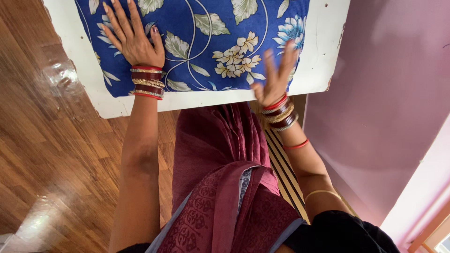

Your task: The person smooths a blue floral pillow with both hands on a white surface, then picks it up and continues to smooth it by hand.

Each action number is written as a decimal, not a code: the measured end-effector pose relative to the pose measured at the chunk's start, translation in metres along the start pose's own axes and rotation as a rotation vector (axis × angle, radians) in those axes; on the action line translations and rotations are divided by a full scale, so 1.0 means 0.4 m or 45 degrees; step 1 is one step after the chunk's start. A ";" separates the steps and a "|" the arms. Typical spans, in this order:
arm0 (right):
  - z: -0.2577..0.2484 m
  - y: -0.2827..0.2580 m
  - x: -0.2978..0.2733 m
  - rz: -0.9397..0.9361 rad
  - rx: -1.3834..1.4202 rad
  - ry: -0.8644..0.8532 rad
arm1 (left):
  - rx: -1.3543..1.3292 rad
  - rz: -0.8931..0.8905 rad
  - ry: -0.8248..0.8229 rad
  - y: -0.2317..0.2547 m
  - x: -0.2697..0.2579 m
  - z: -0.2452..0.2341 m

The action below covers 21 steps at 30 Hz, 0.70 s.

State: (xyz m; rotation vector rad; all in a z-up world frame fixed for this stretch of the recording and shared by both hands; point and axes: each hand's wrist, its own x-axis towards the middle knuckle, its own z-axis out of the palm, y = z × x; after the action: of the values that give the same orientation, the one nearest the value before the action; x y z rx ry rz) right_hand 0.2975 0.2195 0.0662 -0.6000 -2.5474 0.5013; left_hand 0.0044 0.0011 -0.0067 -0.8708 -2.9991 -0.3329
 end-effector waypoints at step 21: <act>0.121 -0.176 0.137 -0.249 0.147 -0.105 | -0.189 0.104 0.241 -0.026 -0.008 0.084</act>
State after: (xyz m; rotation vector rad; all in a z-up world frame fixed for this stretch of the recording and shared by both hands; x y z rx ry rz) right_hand 0.2065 0.1762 0.0773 -0.2906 -2.5979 0.6087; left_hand 0.0034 -0.0025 -0.0420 -0.9120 -2.7848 -0.6066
